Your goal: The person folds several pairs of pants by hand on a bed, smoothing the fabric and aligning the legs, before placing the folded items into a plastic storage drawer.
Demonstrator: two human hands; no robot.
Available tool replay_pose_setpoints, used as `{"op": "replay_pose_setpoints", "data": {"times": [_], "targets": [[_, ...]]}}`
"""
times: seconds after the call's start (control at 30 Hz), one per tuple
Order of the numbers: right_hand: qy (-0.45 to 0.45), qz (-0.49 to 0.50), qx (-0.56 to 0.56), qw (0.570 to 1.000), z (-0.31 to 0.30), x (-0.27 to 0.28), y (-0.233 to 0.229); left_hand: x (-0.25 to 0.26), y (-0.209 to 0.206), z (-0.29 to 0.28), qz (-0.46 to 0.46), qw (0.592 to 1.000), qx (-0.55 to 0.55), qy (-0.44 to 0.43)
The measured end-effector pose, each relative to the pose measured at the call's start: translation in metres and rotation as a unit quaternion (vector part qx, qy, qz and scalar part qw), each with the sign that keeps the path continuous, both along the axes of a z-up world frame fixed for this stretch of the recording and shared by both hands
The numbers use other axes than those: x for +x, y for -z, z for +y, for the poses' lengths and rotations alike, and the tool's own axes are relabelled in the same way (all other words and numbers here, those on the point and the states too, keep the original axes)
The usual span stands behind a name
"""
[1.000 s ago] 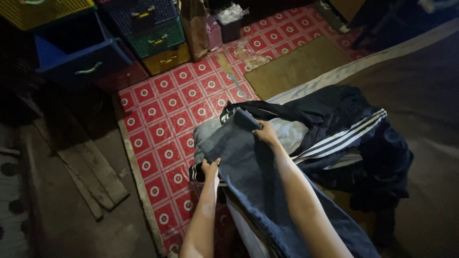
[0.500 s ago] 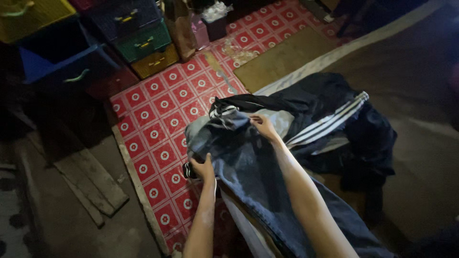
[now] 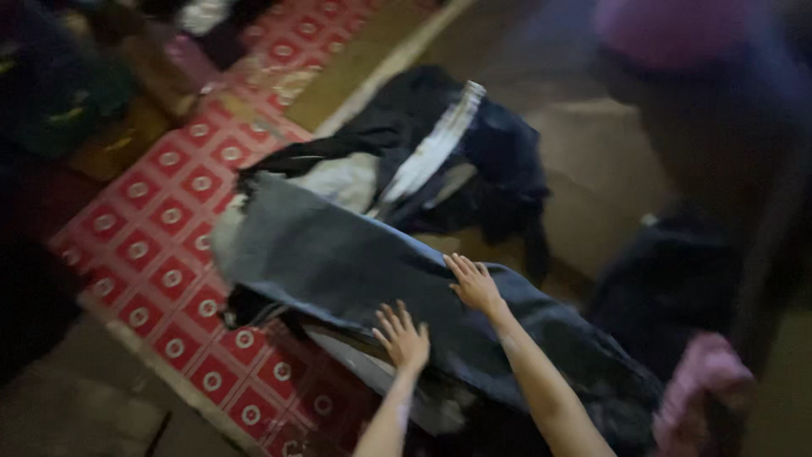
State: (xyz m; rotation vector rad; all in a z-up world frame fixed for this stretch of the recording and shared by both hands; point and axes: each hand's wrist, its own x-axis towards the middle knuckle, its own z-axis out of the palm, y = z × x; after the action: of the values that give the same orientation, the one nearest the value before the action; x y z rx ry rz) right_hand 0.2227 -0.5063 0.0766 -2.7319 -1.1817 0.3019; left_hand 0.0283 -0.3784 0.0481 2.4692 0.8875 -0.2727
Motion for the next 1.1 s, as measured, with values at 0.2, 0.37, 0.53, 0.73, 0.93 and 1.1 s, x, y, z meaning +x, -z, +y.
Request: {"op": "replay_pose_setpoints", "data": {"times": [0.2,0.37,0.53,0.73,0.93,1.1], "targets": [[0.079,-0.081,-0.079,0.99,-0.18,-0.026,-0.008,-0.011,-0.01,-0.184,0.019,0.995,-0.056,0.077],[0.188,-0.019,-0.083,0.978,-0.263,-0.05,-0.059,-0.023,-0.036,-0.294,-0.013,0.985,-0.056,0.163],[0.288,0.048,-0.1,0.951,-0.308,-0.049,-0.083,-0.057,-0.075,-0.336,-0.142,0.961,0.014,0.237],[0.264,0.155,-0.053,0.951,-0.333,-0.028,-0.066,-0.067,-0.122,-0.34,-0.108,0.916,-0.129,0.365],[0.218,0.19,0.108,0.951,-0.357,-0.016,-0.042,-0.051,-0.08,-0.363,-0.099,0.939,-0.003,0.328],[0.278,0.444,0.054,0.85,-0.304,0.01,-0.072,-0.046,-0.134,-0.311,-0.191,0.93,-0.197,0.243]]}}
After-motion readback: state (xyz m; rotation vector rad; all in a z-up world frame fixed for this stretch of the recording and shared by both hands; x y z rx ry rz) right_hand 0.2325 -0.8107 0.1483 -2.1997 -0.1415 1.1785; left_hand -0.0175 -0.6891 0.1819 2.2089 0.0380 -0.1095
